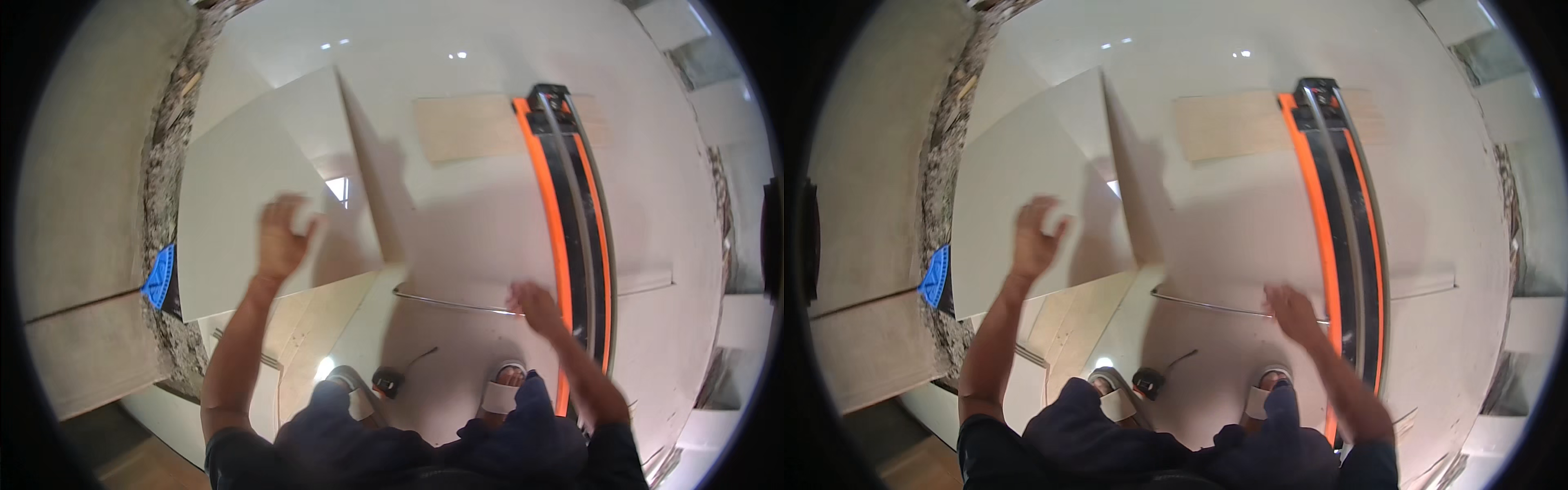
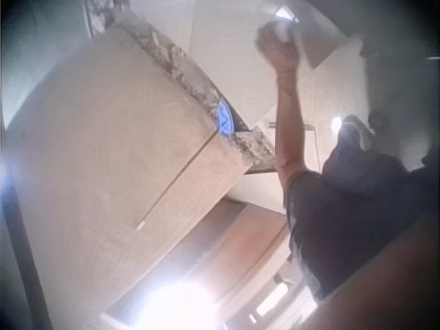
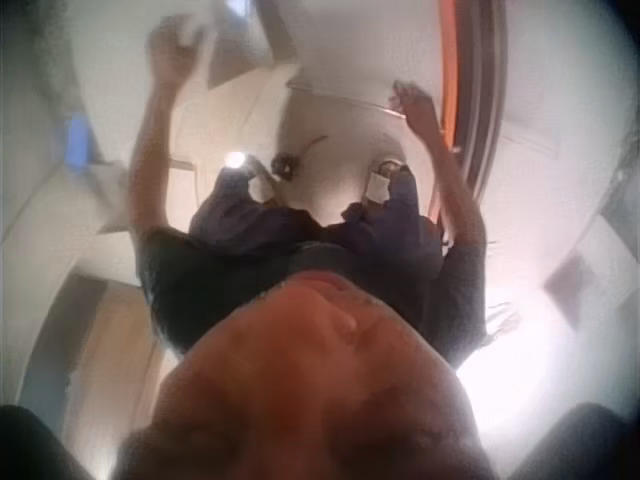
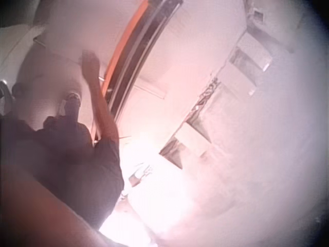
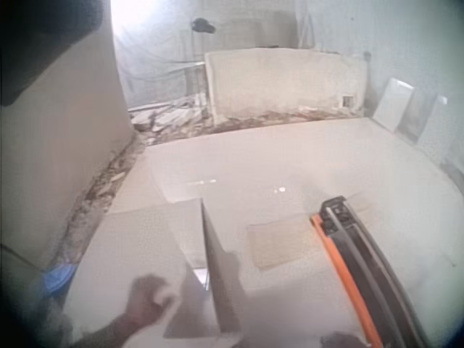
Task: The person measures and cuts a large ceramic tile using a manual tile cutter, then mixes cement in a bucket and applies it to the floor with a trowel. The person handles the tile, tape measure, tile cutter, bucket, and trowel during the process.
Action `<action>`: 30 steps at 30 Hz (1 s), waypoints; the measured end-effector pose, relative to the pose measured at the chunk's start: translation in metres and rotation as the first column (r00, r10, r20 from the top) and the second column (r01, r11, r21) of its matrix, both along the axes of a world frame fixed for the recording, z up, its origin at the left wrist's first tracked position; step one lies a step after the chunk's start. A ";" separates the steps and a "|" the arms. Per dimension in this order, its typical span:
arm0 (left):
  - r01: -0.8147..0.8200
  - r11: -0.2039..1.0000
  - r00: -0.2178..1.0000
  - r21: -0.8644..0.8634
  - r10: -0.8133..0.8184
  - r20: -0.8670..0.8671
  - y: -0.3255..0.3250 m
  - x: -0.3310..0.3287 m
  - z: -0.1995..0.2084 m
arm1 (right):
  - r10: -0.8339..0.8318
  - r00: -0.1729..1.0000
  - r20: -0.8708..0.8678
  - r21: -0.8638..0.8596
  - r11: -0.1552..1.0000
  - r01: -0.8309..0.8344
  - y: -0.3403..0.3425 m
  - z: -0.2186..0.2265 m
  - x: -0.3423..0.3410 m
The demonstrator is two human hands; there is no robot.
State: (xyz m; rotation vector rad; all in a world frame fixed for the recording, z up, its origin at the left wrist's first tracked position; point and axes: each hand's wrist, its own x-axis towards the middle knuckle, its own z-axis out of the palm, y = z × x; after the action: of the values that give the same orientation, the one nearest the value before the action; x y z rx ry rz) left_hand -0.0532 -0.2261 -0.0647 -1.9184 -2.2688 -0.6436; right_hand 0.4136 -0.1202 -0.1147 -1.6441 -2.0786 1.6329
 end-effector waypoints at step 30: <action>-0.857 0.174 -0.055 -0.486 0.905 0.422 -0.335 -0.147 -0.066 | -0.342 0.936 0.085 0.354 0.888 0.293 -0.013 0.017 -0.212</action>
State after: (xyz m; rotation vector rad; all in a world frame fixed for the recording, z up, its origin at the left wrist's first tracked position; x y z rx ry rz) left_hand -0.1999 -0.5615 -0.1310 0.3906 -3.1726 -1.0135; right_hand 0.2013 -0.1327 -0.0975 -1.8958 -1.8787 1.0213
